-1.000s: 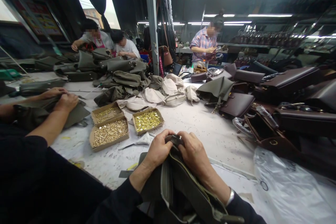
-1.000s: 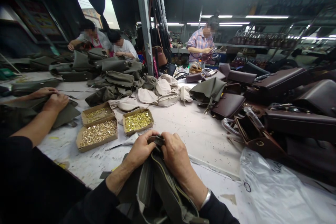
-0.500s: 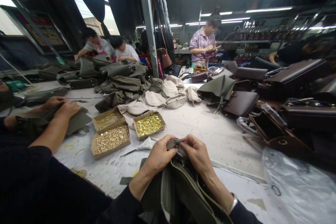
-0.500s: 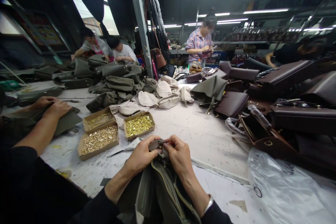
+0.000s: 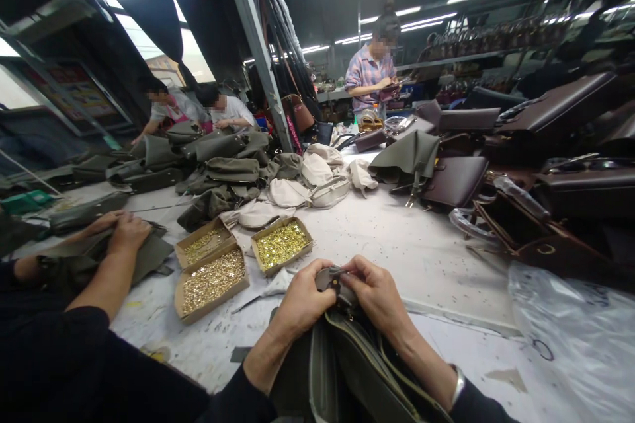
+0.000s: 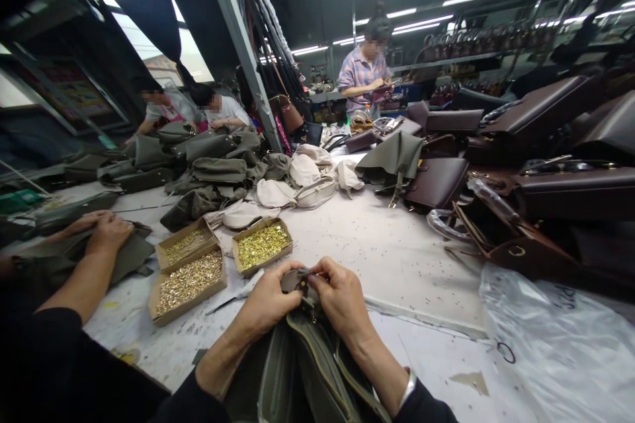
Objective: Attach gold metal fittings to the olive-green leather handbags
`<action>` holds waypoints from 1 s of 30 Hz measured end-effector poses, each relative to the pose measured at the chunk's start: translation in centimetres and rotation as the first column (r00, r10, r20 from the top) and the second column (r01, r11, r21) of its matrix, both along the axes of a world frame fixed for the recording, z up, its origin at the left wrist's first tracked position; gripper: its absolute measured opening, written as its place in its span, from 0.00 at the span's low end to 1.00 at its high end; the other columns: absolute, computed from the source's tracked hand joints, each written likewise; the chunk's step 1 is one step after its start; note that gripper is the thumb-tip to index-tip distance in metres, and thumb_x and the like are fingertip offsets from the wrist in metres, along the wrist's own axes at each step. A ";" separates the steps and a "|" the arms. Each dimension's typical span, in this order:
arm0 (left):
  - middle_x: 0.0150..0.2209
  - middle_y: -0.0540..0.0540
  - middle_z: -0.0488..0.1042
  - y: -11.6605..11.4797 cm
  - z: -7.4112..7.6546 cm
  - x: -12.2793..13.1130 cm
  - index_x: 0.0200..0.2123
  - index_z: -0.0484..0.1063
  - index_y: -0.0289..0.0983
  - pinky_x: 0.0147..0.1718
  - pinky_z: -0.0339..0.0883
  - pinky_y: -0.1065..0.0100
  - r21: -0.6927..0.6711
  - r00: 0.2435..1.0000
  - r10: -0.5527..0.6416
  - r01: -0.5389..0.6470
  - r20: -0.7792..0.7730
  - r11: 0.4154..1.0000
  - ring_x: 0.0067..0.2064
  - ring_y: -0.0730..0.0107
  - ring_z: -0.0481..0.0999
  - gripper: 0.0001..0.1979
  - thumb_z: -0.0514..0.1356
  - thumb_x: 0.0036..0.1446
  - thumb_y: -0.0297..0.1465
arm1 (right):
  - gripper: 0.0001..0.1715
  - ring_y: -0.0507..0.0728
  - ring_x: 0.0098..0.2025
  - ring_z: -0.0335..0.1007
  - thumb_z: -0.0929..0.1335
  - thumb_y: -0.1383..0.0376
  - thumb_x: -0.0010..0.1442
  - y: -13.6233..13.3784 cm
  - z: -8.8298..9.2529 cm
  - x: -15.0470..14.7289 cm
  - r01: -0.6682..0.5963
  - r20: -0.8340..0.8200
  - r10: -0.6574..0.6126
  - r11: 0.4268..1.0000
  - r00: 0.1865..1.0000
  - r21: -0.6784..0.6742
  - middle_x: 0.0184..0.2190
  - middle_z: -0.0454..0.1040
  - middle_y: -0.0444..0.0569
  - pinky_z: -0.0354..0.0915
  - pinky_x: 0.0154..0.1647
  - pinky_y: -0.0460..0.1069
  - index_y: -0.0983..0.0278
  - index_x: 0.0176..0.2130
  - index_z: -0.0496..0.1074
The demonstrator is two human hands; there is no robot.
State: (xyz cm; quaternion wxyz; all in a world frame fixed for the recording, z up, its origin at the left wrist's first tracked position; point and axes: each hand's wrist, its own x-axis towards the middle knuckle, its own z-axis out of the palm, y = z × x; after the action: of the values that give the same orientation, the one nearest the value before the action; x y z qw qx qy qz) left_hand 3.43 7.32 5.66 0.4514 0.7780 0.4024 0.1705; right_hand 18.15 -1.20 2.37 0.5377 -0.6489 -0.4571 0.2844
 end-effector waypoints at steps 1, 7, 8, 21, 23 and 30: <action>0.34 0.50 0.78 0.0 0.1 -0.1 0.43 0.76 0.36 0.35 0.64 0.69 -0.003 1.000 -0.001 0.001 0.001 1.000 0.36 0.65 0.74 0.20 0.61 0.44 0.25 | 0.06 0.57 0.33 0.73 0.68 0.64 0.60 0.0 0.1 -0.1 0.002 0.020 -0.002 1.000 1.000 0.002 0.29 0.79 0.44 0.62 0.35 0.48 0.59 0.34 0.78; 0.34 0.50 0.78 0.1 -0.1 -0.2 0.44 0.76 0.36 0.36 0.66 0.67 -0.006 0.999 0.037 -0.037 0.002 0.999 0.36 0.64 0.75 0.19 0.61 0.44 0.26 | 0.06 0.58 0.35 0.73 0.68 0.68 0.62 0.1 0.6 -0.6 0.012 0.185 -0.012 1.000 0.983 0.004 0.31 0.78 0.45 0.61 0.37 0.49 0.59 0.34 0.76; 0.34 0.49 0.78 0.0 -0.1 -0.1 0.43 0.76 0.36 0.37 0.66 0.67 0.005 0.999 0.048 -0.048 0.001 0.999 0.36 0.63 0.76 0.19 0.61 0.44 0.26 | 0.06 0.58 0.36 0.73 0.68 0.69 0.62 0.1 0.8 -0.6 0.015 0.235 -0.017 1.000 0.972 0.010 0.31 0.78 0.45 0.61 0.38 0.49 0.60 0.34 0.75; 0.32 0.50 0.78 0.1 -0.3 0.5 0.39 0.77 0.35 0.36 0.64 0.67 0.039 0.997 0.082 -0.082 0.016 0.996 0.35 0.65 0.74 0.16 0.59 0.43 0.24 | 0.05 0.56 0.33 0.72 0.69 0.68 0.60 0.7 0.6 0.7 -0.128 -0.004 0.128 0.992 0.992 0.006 0.28 0.77 0.43 0.61 0.36 0.48 0.61 0.32 0.75; 0.32 0.49 0.77 0.4 -0.2 0.3 0.40 0.77 0.34 0.35 0.64 0.68 -0.035 0.998 0.053 -0.051 0.043 0.998 0.34 0.65 0.73 0.18 0.60 0.43 0.25 | 0.05 0.56 0.33 0.72 0.69 0.66 0.60 0.8 0.4 0.9 -0.129 -0.046 0.130 0.991 0.990 0.018 0.28 0.77 0.42 0.61 0.36 0.48 0.61 0.32 0.75; 0.35 0.47 0.78 0.7 0.0 -0.5 0.44 0.77 0.33 0.37 0.67 0.67 -0.214 0.991 0.017 0.012 0.136 0.977 0.36 0.65 0.74 0.19 0.62 0.46 0.29 | 0.05 0.57 0.34 0.72 0.68 0.66 0.60 0.7 0.2 0.6 -0.097 0.033 0.096 0.995 0.995 0.021 0.30 0.78 0.44 0.61 0.38 0.49 0.61 0.34 0.76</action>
State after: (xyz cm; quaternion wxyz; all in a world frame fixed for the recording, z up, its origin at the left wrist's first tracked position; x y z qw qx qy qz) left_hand 2.92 8.03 5.68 0.5590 0.7106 0.3877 0.1795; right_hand 18.72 -0.50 2.58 0.5234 -0.6243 -0.4996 0.2944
